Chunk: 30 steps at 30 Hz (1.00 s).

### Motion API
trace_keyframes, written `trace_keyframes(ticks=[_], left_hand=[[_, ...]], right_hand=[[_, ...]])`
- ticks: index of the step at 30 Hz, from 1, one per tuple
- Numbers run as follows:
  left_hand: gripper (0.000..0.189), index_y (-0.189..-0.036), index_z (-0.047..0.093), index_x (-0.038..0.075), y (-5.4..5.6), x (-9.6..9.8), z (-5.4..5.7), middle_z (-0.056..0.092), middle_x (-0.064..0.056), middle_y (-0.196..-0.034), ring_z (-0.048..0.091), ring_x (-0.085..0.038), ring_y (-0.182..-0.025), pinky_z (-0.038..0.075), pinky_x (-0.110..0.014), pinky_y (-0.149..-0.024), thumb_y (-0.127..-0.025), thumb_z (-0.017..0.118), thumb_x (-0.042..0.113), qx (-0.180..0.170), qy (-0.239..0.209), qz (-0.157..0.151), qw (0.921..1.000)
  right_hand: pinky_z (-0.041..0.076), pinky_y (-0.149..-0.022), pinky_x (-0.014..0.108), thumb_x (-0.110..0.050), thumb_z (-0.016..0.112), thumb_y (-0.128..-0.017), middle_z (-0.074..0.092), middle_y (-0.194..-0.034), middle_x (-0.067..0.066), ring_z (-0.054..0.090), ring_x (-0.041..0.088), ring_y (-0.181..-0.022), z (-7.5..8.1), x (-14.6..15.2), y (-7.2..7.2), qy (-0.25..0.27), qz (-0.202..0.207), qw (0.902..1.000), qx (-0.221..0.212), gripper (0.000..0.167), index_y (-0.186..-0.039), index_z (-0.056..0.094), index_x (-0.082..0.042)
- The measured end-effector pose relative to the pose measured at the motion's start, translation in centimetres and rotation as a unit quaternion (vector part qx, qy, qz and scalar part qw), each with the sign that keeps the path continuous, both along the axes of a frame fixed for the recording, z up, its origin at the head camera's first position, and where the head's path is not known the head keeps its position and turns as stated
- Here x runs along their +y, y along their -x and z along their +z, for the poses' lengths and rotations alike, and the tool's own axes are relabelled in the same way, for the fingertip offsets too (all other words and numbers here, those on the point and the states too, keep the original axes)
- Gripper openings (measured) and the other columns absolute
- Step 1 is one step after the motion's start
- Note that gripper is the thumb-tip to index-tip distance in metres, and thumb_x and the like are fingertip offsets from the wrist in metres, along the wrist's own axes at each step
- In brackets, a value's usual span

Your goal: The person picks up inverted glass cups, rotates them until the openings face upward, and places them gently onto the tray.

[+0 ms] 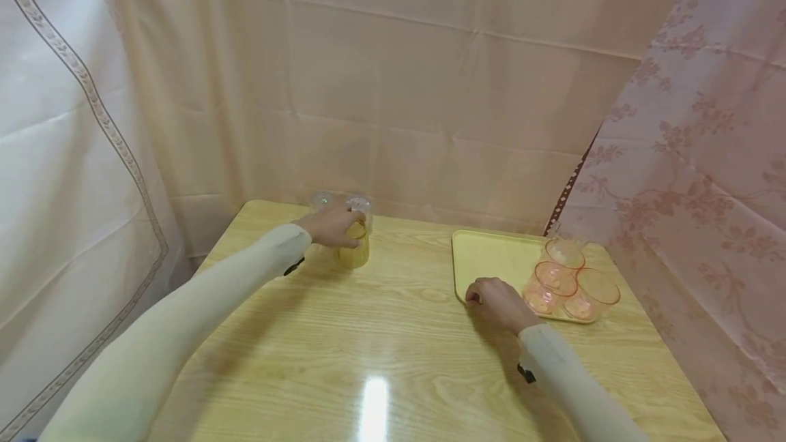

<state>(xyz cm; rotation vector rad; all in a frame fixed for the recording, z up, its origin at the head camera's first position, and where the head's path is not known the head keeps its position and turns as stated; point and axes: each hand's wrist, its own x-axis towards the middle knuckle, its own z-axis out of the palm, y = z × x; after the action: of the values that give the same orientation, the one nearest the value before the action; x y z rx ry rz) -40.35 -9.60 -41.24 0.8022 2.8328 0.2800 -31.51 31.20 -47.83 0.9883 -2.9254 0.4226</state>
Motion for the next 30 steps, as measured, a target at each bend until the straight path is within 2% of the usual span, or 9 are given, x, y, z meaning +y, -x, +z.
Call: trace_keyframes(ticks=[3, 9, 22, 30], left_hand=[[0.063, -0.147, 0.050, 0.008, 0.09, 0.07, 0.04, 0.049, -0.015, -0.149, 0.045, -0.033, -0.137, 0.041, -0.050, -0.110, -0.095, 0.072, 0.037, 0.005, 0.003, 0.002, 1.0000], [0.066, -0.150, 0.048, 0.010, 0.24, 0.09, -0.04, 0.046, -0.016, -0.152, 0.044, -0.034, -0.139, 0.042, -0.052, -0.109, -0.096, 0.068, 0.041, 0.003, 0.018, -0.002, 0.9998], [0.065, -0.146, 0.051, 0.007, 0.10, 0.52, -0.18, 0.055, -0.011, -0.143, 0.053, -0.029, -0.129, 0.048, -0.045, -0.103, -0.094, 0.069, 0.042, 0.018, 0.018, -0.011, 0.9996], [0.062, -0.141, 0.054, 0.004, -0.29, 0.65, 0.32, 0.056, -0.012, -0.134, 0.051, -0.027, -0.121, 0.049, -0.042, -0.095, -0.093, 0.071, 0.039, 0.033, -0.018, -0.013, 0.9992]], right_hand=[[0.055, -0.070, 0.033, 0.000, 0.078, -0.089, 0.071, -0.089, -0.007, 0.065, 0.010, -0.081, -0.04, -0.02, 0.02, 0.000, 0.000, 1.0000, -0.002, 0.014, -0.092, 0.077, -0.014], [0.056, -0.072, 0.034, 0.000, 0.078, -0.088, 0.071, -0.090, -0.006, 0.066, 0.011, -0.082, -0.15, -0.10, 0.14, 0.000, 0.002, 1.0000, -0.004, 0.014, -0.093, 0.077, -0.012], [0.056, -0.072, 0.034, 0.002, 0.078, -0.087, 0.072, -0.090, -0.005, 0.066, 0.012, -0.082, -0.06, -0.11, 0.15, -0.003, 0.023, 0.9997, 0.011, 0.014, -0.093, 0.078, -0.011], [0.055, -0.070, 0.033, 0.003, 0.078, -0.086, 0.071, -0.086, -0.007, 0.064, 0.009, -0.080, -0.10, 0.07, 0.20, -0.007, 0.030, 0.9992, 0.026, 0.017, -0.088, 0.076, -0.014]])
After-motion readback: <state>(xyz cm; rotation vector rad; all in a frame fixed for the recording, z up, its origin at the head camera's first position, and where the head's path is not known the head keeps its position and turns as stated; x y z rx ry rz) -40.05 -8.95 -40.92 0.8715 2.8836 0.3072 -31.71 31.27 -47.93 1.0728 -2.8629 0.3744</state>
